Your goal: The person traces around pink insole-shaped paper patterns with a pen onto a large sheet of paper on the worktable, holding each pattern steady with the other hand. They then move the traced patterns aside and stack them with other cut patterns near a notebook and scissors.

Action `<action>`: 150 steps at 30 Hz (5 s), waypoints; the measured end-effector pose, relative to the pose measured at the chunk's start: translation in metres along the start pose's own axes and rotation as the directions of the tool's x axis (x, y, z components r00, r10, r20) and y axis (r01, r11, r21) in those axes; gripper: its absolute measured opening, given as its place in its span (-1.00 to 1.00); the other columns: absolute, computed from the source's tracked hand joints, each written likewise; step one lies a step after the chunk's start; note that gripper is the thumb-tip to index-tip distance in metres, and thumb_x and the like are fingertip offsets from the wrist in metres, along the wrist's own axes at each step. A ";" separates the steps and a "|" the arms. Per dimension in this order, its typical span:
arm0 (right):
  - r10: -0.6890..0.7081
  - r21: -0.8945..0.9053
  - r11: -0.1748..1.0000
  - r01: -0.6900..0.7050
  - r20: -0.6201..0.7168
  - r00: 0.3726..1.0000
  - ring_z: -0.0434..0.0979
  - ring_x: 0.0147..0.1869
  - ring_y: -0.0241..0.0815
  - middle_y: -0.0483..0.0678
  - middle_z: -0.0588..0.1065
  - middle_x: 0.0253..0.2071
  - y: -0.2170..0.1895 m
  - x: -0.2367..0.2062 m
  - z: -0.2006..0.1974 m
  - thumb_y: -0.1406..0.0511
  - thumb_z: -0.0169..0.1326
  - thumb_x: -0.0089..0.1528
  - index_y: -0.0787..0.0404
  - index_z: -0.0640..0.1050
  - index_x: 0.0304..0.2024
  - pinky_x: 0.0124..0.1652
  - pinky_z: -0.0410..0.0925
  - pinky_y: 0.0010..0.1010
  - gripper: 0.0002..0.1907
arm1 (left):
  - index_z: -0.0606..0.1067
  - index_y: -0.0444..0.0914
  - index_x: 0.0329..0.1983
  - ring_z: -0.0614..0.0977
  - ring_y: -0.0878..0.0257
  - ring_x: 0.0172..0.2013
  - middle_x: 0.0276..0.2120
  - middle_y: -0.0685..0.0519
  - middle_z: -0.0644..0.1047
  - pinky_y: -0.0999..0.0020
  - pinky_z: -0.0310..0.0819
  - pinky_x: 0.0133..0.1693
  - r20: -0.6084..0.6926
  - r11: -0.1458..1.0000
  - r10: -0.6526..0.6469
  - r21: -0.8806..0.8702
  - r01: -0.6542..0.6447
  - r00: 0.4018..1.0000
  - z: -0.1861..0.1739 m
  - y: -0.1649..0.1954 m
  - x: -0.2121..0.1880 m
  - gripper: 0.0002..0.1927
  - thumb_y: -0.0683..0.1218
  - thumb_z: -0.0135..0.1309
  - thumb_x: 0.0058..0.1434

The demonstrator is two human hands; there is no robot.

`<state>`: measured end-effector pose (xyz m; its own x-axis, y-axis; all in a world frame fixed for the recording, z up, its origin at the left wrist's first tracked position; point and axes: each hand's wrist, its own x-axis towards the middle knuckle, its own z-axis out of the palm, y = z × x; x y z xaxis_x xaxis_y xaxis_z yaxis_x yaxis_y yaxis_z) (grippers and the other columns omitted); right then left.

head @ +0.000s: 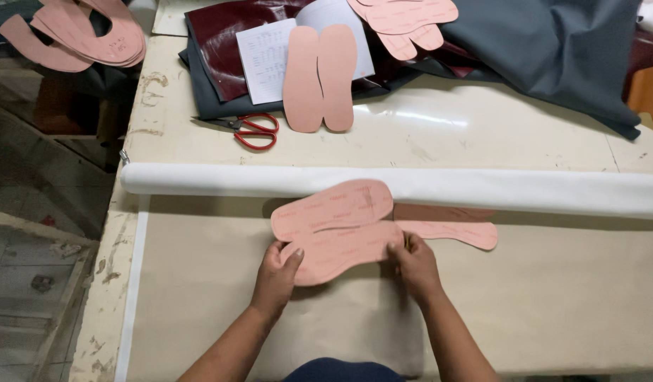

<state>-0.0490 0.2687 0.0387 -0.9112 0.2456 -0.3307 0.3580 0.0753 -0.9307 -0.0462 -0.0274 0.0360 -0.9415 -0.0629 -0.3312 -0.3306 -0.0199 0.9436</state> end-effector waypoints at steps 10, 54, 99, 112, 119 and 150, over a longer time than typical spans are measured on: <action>-0.137 -0.559 0.829 -0.030 -0.254 0.957 0.58 -0.17 -0.06 0.00 0.62 -0.03 0.016 0.000 -0.078 0.20 0.15 0.23 0.21 0.56 0.15 -0.07 0.42 -0.33 -0.54 | 0.28 -0.47 0.29 0.47 -0.21 0.06 0.03 -0.25 0.48 -0.05 0.29 0.10 -0.121 0.655 0.366 0.737 -0.163 0.923 -0.039 0.007 -0.055 -0.30 -0.09 0.11 0.09; -0.154 -0.161 0.967 0.198 0.250 0.956 0.41 -0.43 -0.28 0.08 0.52 -0.33 -0.183 0.274 0.129 0.32 0.15 0.26 0.45 0.55 -0.06 -0.40 0.32 -0.42 -0.70 | 0.45 -0.16 -0.03 0.58 0.35 -0.23 -0.22 0.19 0.50 0.23 0.58 -0.06 0.104 0.866 -0.089 -0.483 0.128 0.991 0.005 0.072 0.155 -0.80 -0.26 0.05 0.32; 0.175 -0.525 0.688 -0.500 -0.549 0.817 0.46 0.21 0.05 0.06 0.14 0.37 -0.024 0.062 -0.147 0.04 0.41 -0.03 0.24 0.33 0.34 -0.05 0.49 -0.11 -0.02 | 0.41 -0.37 0.22 0.53 0.16 0.09 0.13 -0.10 0.44 0.33 0.44 0.11 -0.093 0.937 0.188 0.317 -0.150 0.978 0.065 0.093 0.183 -0.54 -0.12 0.11 0.29; 0.127 0.310 0.950 -0.038 -0.274 0.953 0.32 -0.54 -0.37 -0.15 0.44 -0.40 -0.022 0.071 -0.149 0.33 0.12 0.38 0.22 0.36 -0.05 -0.59 0.14 -0.58 -0.80 | 0.39 -0.22 0.23 0.26 -0.04 0.36 0.33 -0.12 0.30 -0.04 0.02 0.37 -0.038 0.437 0.362 0.890 -0.133 0.931 -0.037 -0.020 -0.076 -0.40 0.07 0.14 0.13; -0.006 0.177 0.984 0.019 -0.071 0.997 0.59 -0.39 -0.29 -0.12 0.61 -0.16 -0.074 0.085 -0.093 0.21 0.06 0.37 0.23 0.41 0.01 -0.58 0.14 -0.59 -0.73 | 0.27 -0.09 0.40 0.06 0.04 0.46 0.47 0.00 0.13 -0.02 -0.21 0.40 0.029 0.474 0.250 0.868 -0.149 0.968 -0.062 -0.039 -0.101 -0.22 0.15 0.17 0.11; 0.195 0.273 0.959 -0.071 -0.459 0.867 0.53 -0.40 -0.36 -0.14 0.50 -0.32 0.056 -0.106 0.066 0.38 0.07 0.38 0.21 0.42 -0.11 -0.60 0.15 -0.59 -0.91 | 0.25 -0.38 0.31 0.53 0.00 0.05 0.12 -0.22 0.43 0.16 0.44 0.07 -0.281 0.890 0.056 0.449 0.080 0.958 -0.269 0.007 -0.063 -0.31 -0.05 0.19 0.17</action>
<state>0.0538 0.1836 0.0115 -0.6266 0.6710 -0.3964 0.3529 -0.2092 -0.9120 0.0281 -0.2921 0.0640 -0.9020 -0.3419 -0.2637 -0.3988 0.4257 0.8123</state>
